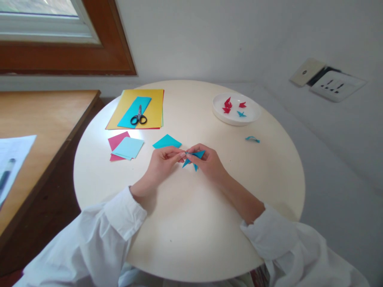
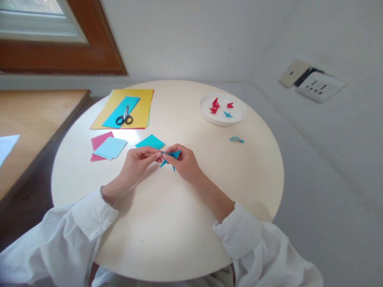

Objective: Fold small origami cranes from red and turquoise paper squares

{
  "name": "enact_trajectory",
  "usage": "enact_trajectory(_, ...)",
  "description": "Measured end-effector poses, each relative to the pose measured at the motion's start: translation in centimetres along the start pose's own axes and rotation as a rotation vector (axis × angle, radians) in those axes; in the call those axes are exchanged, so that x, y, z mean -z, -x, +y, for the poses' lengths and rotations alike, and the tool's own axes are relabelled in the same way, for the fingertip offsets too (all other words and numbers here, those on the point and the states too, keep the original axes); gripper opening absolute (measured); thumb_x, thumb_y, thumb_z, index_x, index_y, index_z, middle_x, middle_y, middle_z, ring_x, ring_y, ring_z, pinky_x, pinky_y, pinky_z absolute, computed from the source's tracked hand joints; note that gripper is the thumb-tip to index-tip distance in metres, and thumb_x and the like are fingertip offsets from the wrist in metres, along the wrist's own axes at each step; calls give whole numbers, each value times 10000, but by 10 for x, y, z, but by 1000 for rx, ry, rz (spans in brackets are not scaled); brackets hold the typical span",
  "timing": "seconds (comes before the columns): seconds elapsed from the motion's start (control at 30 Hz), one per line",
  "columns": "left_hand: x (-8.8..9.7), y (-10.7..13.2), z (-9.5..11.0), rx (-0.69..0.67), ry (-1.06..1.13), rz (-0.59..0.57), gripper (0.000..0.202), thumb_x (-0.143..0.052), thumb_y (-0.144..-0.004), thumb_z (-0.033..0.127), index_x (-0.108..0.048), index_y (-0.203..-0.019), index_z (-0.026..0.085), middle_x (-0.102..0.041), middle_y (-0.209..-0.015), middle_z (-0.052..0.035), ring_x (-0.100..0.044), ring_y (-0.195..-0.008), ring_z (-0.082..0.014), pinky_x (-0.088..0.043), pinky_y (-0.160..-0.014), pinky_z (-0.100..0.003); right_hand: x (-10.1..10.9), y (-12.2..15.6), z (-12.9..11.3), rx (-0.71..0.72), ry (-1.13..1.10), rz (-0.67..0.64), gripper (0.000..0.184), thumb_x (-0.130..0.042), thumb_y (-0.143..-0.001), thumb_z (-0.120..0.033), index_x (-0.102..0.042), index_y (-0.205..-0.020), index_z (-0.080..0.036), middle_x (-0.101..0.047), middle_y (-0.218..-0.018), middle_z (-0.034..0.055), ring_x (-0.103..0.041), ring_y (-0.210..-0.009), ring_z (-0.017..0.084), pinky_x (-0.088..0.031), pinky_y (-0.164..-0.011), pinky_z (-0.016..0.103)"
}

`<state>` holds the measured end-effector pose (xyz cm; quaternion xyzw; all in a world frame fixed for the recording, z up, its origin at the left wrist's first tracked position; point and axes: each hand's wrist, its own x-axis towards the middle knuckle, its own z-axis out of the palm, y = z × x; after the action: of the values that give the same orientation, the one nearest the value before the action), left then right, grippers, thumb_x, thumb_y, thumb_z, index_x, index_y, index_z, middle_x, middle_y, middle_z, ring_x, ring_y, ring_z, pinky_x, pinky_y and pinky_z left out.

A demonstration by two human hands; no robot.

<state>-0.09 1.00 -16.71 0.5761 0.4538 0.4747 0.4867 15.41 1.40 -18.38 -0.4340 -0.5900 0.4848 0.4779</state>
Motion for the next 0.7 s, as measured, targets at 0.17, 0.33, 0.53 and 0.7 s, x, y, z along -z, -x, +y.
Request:
enact_trajectory(0.17, 1, 0, 2, 22, 19, -27, 148, -710, -705, 306, -675, -670, 167, -658, -613, -11, -588, -575, -129, -453, -555, -254, -1, 1, 1, 129, 26, 69, 136, -681, -708, -304, -600, -715, -195, -656, -700, -1, -616, -659, 135, -500, -616, 274)
enact_trajectory(0.33, 1, 0, 4, 44, 30, -25, 196, -735, -672, 344, -671, -659, 160, -670, -615, -14, -592, -582, -130, -447, -564, -248, -3, 4, -1, 219, -30, 72, 139, -682, -710, -280, -575, -681, -196, -657, -737, 10, -631, -676, 132, -531, -613, 270)
enact_trajectory(0.53, 3, 0, 3, 90, 63, -64, 182, -745, -657, 326, -679, -637, 158, -663, -625, -11, -573, -595, -122, -434, -577, -247, -1, 6, -4, 265, 14, 103, 107, -657, -724, -228, -578, -662, -192, -648, -722, 18, -630, -670, 132, -526, -585, 257)
enact_trajectory(0.7, 3, 1, 4, 153, 147, -69, 147, -765, -631, 280, -681, -626, 159, -667, -652, -2, -582, -632, -117, -444, -626, -250, 0, 7, -6, 325, 56, 124, 90, -641, -719, -169, -580, -658, -196, -657, -731, 22, -636, -698, 135, -524, -605, 256)
